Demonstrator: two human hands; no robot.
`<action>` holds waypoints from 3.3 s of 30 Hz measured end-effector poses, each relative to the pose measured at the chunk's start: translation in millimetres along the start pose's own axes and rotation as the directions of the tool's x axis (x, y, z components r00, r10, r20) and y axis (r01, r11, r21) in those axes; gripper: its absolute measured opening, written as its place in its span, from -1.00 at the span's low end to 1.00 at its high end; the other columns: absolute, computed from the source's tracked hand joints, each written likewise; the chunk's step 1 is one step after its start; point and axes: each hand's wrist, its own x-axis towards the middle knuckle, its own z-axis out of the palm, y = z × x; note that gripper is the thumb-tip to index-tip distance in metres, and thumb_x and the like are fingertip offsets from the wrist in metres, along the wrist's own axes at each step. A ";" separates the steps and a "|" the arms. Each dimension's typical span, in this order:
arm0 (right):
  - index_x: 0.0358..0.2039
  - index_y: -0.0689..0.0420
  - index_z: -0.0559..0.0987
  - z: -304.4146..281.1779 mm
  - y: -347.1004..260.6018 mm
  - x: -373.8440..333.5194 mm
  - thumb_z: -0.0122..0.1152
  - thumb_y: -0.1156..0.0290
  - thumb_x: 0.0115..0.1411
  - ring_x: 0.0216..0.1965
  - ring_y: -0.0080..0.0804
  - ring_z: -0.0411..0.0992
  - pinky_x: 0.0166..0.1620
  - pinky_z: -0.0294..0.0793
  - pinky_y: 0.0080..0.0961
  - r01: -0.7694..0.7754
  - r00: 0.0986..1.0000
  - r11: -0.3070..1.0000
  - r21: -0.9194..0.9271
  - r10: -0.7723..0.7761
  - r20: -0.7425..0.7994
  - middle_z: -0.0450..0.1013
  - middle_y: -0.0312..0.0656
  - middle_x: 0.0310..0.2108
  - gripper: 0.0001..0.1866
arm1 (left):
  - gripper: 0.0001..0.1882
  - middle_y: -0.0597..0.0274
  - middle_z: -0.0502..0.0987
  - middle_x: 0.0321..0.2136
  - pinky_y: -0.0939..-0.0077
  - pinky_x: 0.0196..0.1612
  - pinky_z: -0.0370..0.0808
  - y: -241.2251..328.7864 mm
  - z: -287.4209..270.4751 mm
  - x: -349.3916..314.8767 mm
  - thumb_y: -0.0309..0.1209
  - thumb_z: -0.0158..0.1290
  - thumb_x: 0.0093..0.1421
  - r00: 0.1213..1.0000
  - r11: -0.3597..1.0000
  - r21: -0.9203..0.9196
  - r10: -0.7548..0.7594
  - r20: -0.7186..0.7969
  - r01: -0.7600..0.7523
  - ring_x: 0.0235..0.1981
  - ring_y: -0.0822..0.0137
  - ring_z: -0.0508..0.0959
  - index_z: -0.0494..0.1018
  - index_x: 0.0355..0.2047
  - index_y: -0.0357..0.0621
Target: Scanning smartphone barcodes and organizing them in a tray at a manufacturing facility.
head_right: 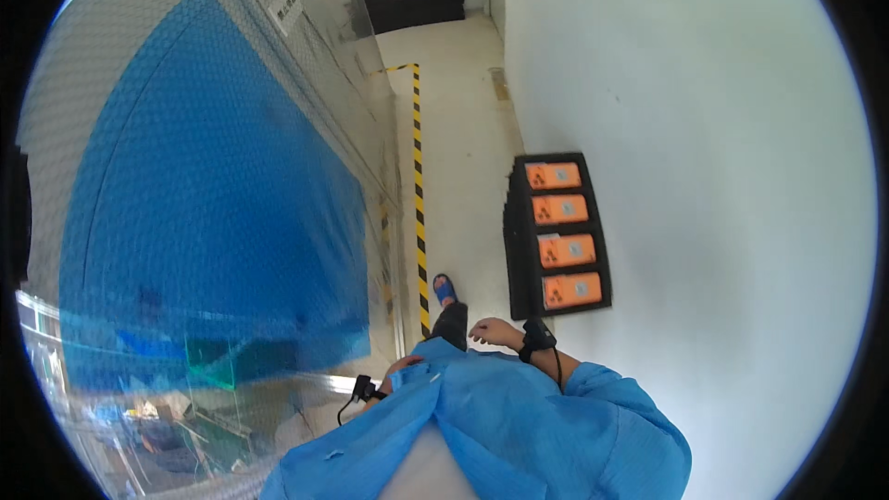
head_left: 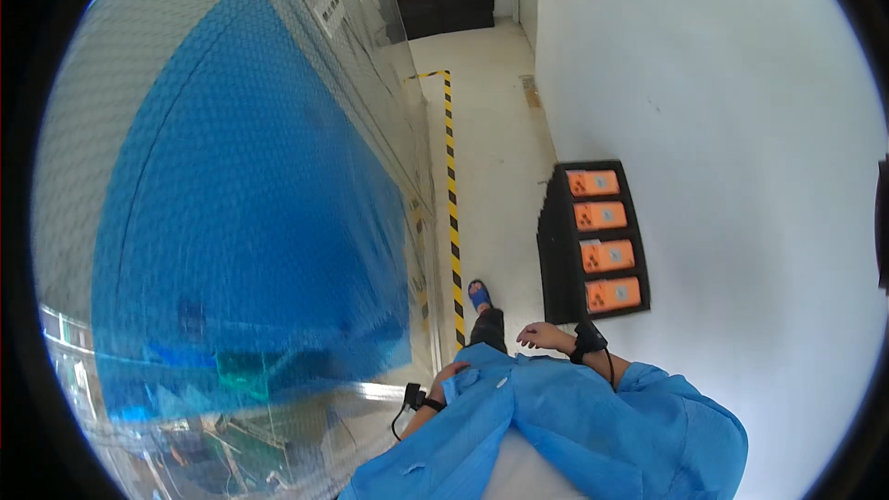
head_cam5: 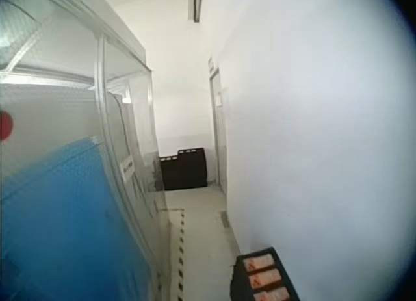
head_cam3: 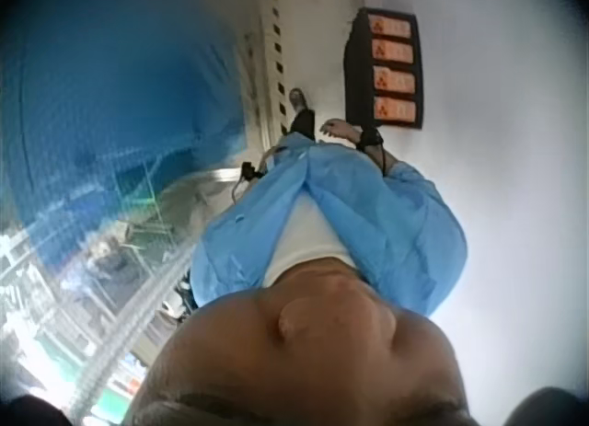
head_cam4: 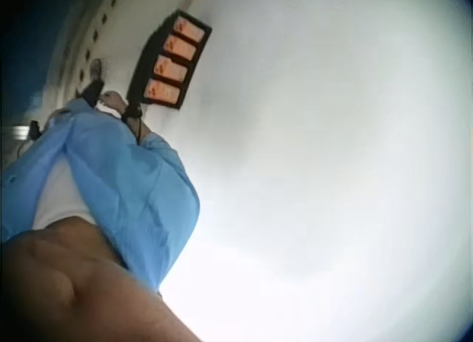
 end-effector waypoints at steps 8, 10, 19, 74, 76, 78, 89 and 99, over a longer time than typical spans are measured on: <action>-0.22 0.20 0.63 -155.0 -121.0 174.6 0.06 0.17 0.22 -0.30 -0.39 0.54 -0.21 0.51 -0.43 -0.015 1.000 0.996 -0.084 0.017 0.019 0.59 -0.14 -0.29 -0.64 | -0.62 0.11 0.49 -0.01 0.41 0.12 0.37 96.1 -142.9 213.1 -0.32 -0.04 0.31 0.983 0.928 -0.331 -0.181 0.008 0.173 0.01 0.30 0.46 0.41 0.07 -0.25; -0.15 0.16 0.61 -203.6 -151.5 218.3 0.03 0.20 0.28 -0.26 -0.41 0.53 -0.18 0.53 -0.46 0.029 0.998 0.974 -0.224 -0.040 -0.046 0.57 -0.16 -0.26 -0.66 | -0.60 0.13 0.51 -0.03 0.40 0.10 0.38 150.3 -167.7 277.2 -0.27 -0.04 0.31 0.994 0.993 0.047 0.105 -0.020 -0.104 -0.01 0.31 0.48 0.42 0.07 -0.22; -0.19 0.21 0.60 -404.4 -220.1 384.5 0.10 0.18 0.26 -0.33 -0.46 0.52 -0.21 0.50 -0.45 0.090 0.987 0.993 -0.074 -0.099 -0.124 0.58 -0.18 -0.33 -0.66 | -0.62 0.28 0.57 -0.30 0.49 -0.13 0.45 276.8 -267.8 577.9 -0.11 -0.06 0.32 0.879 0.981 0.192 -0.119 0.461 0.033 -0.30 0.46 0.50 0.55 -0.09 -0.09; -0.19 0.23 0.59 -1258.8 -943.2 1497.0 0.04 0.28 0.27 -0.37 -0.47 0.46 -0.28 0.48 -0.50 0.079 0.819 0.910 -0.406 0.173 0.547 0.55 -0.19 -0.33 -0.70 | -0.79 0.17 0.49 -0.16 0.02 -0.19 0.49 676.6 -944.3 1612.8 -0.22 0.04 0.03 0.782 0.729 0.453 -0.180 -0.596 0.513 -0.14 0.13 0.49 0.58 -0.43 0.00; -0.22 0.22 0.61 -1226.4 -975.4 1549.7 0.05 0.28 0.26 -0.38 -0.48 0.48 -0.28 0.48 -0.51 0.113 0.806 0.900 -0.420 0.164 0.568 0.56 -0.20 -0.35 -0.71 | -0.79 0.20 0.50 -0.17 0.02 -0.18 0.49 665.3 -1010.0 1618.9 -0.22 0.04 0.03 0.772 0.759 0.461 -0.086 -0.630 0.460 -0.14 0.16 0.50 0.58 -0.44 0.00; -0.25 0.23 0.62 -1205.3 -1026.0 1587.6 0.05 0.28 0.25 -0.39 -0.48 0.50 -0.29 0.49 -0.51 0.242 0.799 0.804 -0.543 0.152 0.581 0.56 -0.19 -0.37 -0.71 | -0.74 0.09 0.48 -0.09 0.12 -0.03 0.47 690.0 -1076.9 1614.1 -0.20 0.00 0.05 0.706 0.851 -0.143 -0.503 -0.499 0.505 -0.05 0.11 0.47 0.57 -0.37 -0.05; -0.20 0.25 0.58 -1090.5 -1235.9 1785.6 0.03 0.36 0.27 -0.31 -0.53 0.47 -0.26 0.43 -0.58 0.310 0.789 0.890 -0.335 -0.044 0.613 0.54 -0.21 -0.34 -0.75 | -0.66 -0.12 0.53 -0.09 0.16 -0.04 0.48 796.6 -1328.2 1441.6 -0.32 0.03 0.18 0.671 0.936 -0.240 -0.352 -0.653 0.257 -0.09 -0.09 0.53 0.48 -0.05 -0.16; -0.26 0.29 0.58 -932.5 -1437.5 2010.7 -0.01 0.39 0.27 -0.39 -0.53 0.45 -0.28 0.46 -0.56 0.330 0.697 0.900 -0.285 -0.029 0.717 0.53 -0.21 -0.39 -0.75 | -0.55 -0.25 0.54 -0.19 0.07 -0.12 0.48 617.1 -1550.9 1501.8 -0.17 0.01 0.16 0.565 0.789 -0.465 -0.613 -0.553 0.401 -0.18 -0.22 0.54 0.36 -0.04 -0.22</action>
